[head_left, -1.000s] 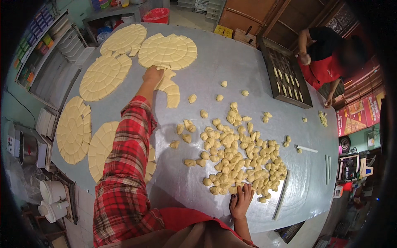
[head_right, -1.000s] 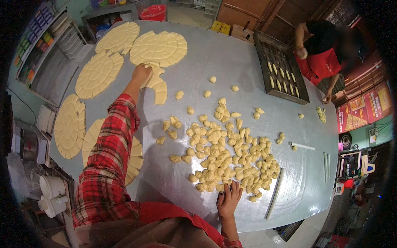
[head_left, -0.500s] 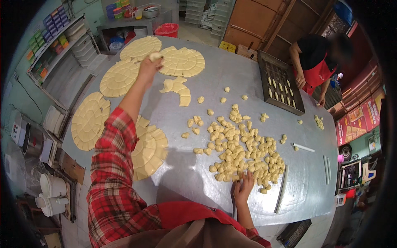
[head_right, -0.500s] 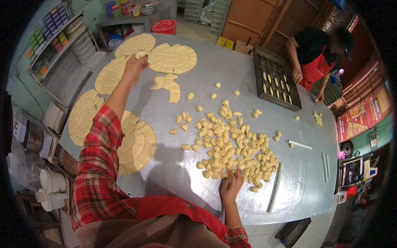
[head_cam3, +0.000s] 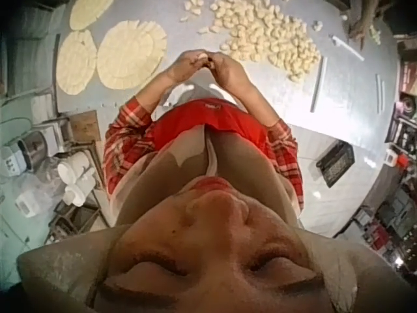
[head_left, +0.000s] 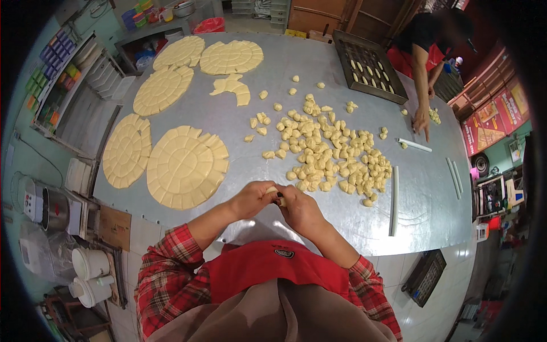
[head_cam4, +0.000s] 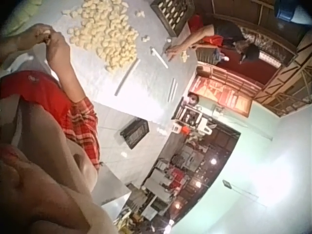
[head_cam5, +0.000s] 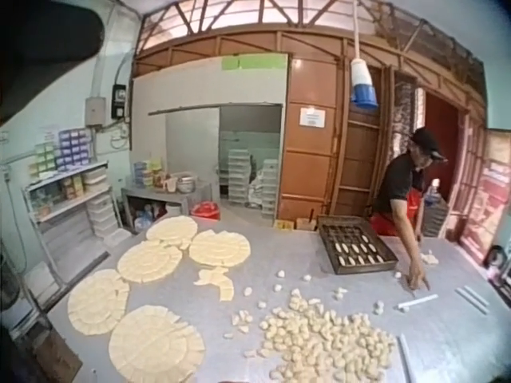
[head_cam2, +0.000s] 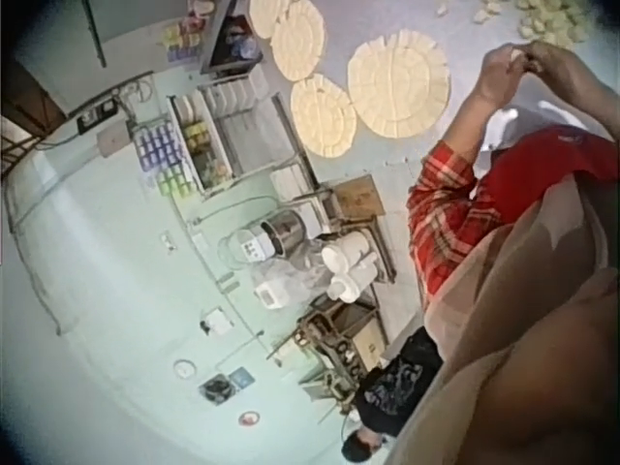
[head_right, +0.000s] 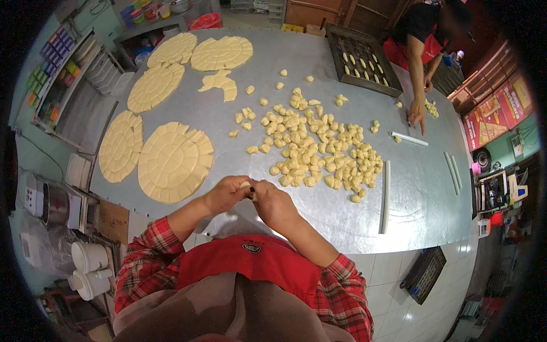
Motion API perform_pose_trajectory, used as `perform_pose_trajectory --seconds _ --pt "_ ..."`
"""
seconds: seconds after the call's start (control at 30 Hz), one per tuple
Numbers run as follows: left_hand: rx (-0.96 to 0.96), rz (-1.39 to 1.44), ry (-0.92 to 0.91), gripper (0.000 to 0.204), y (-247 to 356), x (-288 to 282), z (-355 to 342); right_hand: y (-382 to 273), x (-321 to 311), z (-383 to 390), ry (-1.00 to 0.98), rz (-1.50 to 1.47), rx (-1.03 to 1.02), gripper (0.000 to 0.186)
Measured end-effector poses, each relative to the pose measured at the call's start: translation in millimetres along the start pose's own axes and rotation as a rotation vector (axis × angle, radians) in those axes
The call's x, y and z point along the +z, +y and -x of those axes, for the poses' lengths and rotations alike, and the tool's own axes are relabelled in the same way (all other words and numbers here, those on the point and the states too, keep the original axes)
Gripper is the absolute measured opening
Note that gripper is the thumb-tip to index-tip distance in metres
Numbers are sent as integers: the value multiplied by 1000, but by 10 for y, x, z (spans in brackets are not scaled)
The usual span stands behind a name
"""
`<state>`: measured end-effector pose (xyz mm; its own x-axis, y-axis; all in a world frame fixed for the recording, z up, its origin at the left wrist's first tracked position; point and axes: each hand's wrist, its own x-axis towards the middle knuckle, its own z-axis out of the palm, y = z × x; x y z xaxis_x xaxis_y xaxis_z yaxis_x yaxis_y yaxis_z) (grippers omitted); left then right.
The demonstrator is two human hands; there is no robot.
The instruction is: The recorder is shaping pieces of dough into small rolls or balls on a production table.
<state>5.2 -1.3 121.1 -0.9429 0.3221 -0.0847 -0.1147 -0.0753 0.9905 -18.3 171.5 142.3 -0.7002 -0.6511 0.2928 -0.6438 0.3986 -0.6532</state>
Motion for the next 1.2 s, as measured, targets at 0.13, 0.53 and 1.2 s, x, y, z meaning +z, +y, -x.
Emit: perform_pose_trajectory --seconds 0.13,0.53,1.2 --pt "89 -462 50 12 -365 96 154 203 32 376 -244 76 119 26" --pt "46 -1258 264 57 -1181 97 275 979 380 1549 -324 465 105 55" --pt "-34 74 -75 20 -590 -8 -755 1138 14 131 187 136 163 24"
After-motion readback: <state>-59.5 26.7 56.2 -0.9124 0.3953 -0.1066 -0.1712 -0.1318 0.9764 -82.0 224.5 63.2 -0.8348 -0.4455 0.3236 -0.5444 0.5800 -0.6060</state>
